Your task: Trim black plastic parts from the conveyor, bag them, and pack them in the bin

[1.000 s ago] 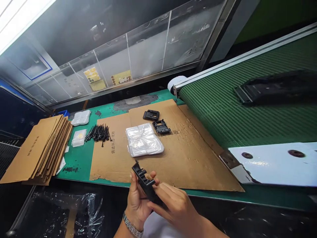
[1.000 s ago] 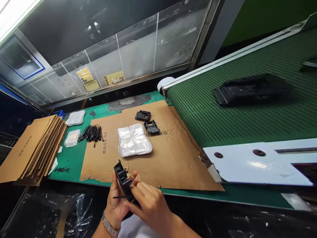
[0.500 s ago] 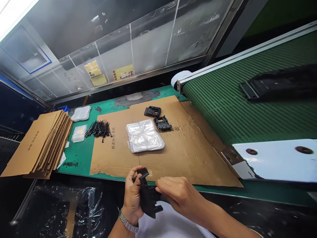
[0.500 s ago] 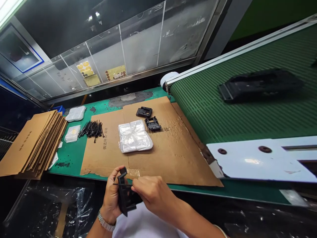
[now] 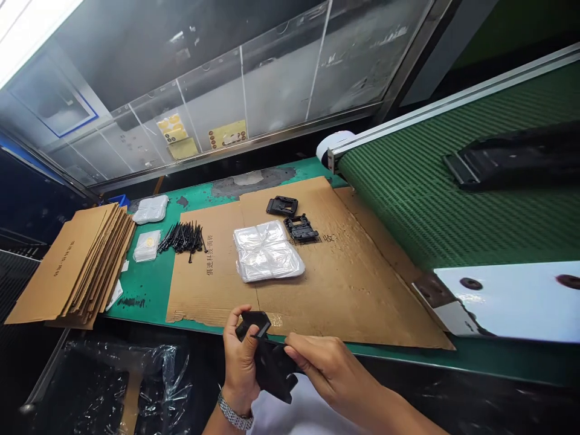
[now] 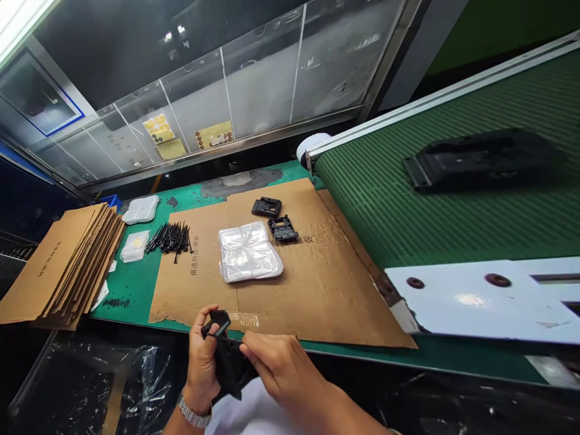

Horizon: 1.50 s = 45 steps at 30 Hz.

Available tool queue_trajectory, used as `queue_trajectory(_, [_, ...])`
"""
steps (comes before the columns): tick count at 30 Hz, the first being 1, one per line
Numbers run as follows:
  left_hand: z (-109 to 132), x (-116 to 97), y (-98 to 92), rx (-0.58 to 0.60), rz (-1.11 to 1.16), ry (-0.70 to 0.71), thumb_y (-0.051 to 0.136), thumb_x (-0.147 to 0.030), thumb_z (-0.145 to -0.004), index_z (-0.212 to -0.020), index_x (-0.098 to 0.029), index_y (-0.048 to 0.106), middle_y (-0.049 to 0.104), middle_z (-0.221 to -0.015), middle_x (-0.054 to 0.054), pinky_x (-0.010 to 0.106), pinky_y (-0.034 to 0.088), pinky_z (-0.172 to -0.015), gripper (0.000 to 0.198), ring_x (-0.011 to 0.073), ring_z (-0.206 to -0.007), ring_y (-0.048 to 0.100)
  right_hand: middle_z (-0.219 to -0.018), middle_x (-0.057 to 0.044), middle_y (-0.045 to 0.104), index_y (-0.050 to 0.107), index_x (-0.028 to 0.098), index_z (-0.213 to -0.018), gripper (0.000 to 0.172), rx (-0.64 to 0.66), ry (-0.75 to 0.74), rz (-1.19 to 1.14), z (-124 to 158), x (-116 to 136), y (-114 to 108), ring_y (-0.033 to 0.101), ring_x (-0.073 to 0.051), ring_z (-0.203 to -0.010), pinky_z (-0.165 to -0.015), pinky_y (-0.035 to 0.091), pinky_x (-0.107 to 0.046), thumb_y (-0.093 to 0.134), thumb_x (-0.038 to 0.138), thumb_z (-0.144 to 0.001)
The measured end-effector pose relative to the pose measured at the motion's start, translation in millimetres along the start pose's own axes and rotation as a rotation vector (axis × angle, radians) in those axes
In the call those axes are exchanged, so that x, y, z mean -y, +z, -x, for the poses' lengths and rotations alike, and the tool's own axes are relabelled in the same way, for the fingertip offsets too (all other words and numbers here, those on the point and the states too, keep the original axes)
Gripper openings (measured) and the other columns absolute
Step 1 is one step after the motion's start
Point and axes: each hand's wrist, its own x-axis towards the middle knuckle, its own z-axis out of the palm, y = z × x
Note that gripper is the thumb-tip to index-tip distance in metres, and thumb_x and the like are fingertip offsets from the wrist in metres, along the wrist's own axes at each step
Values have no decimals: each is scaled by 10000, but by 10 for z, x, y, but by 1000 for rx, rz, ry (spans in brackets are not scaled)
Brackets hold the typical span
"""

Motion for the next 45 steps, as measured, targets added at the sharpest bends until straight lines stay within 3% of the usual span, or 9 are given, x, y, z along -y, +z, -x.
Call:
queue_trajectory(5, [-4, 61, -88, 79, 63, -47, 723, -338, -617, -926, -222, 537, 534, -633, -51, 154, 383, -487, 379, 50, -516, 469, -505, 16, 516, 415, 214, -612, 371, 49, 149, 92, -25, -89, 30, 463, -113, -437, -447, 283, -231, 231, 318, -918])
queue_trajectory(10, [37, 71, -134, 385, 334, -487, 560, -499, -706, -894, -222, 591, 381, -510, -60, 142, 140, -303, 336, 17, -339, 186, -540, 3, 573, 478, 226, -637, 375, 78, 385, 196, -63, -489, 133, 521, -143, -479, -466, 304, -241, 250, 376, -894])
queue_trajectory(22, [156, -87, 80, 46, 298, -569, 587, -445, -701, -971, -225, 631, 542, -815, 102, 165, 74, -287, 351, 61, -456, 261, -668, -94, 539, 630, 213, -716, 208, -113, 566, 780, 549, -1831, 388, 490, -242, -680, -599, 353, -336, 437, 253, -782])
queue_trajectory(26, [163, -25, 30, 45, 349, -537, 587, -416, -709, -961, -220, 632, 544, -831, 98, 152, 138, -290, 322, 66, -485, 324, -763, -144, 560, 623, 159, -866, 247, -210, 581, 748, 521, -1766, 358, 487, -282, -728, -620, 370, -388, 406, 246, -786])
queue_trajectory(30, [24, 122, -22, 42, 554, -435, 573, -274, -741, -878, -175, 639, 554, -881, 80, 144, 376, -448, 182, 80, -645, 478, -876, -121, 592, 557, 176, -972, 283, -349, 298, 265, 386, -1244, 382, 535, -253, -851, -754, 429, -391, 362, 344, -856])
queue_trajectory(33, [-165, 305, -35, -89, 648, -415, 550, -179, -751, -707, -138, 634, 567, -777, 56, 183, 458, -622, 103, 98, -704, 541, -1014, -115, 584, 476, 186, -1120, 434, -219, 56, -67, 269, -766, 539, 542, -242, -962, -800, 463, -369, 435, 494, -816])
queue_trajectory(35, [-266, 446, -42, -194, 650, -440, 526, -178, -770, -633, -133, 612, 587, -743, 63, 225, 478, -675, 168, 121, -704, 569, -1099, -130, 567, 417, 167, -1194, 502, -135, 91, -153, 157, -606, 684, 533, -240, -1025, -840, 464, -376, 461, 482, -806])
queue_trajectory(39, [-355, 730, -106, -375, 593, -468, 526, -170, -771, -663, -136, 597, 623, -724, 78, 223, 480, -602, 134, 142, -689, 601, -1018, -100, 631, 473, 160, -1142, 350, -53, 356, -165, -180, -798, 881, 602, -202, -924, -781, 499, -349, 357, 333, -860])
queue_trajectory(45, [-532, 982, -139, -430, 453, -600, 469, 16, -648, -572, -161, 433, 589, -647, 65, 194, 471, -561, 196, 123, -639, 602, -867, -63, 633, 621, 182, -918, 212, -17, 286, 3, -609, -1246, 897, 580, -206, -837, -743, 478, -332, 505, 256, -756])
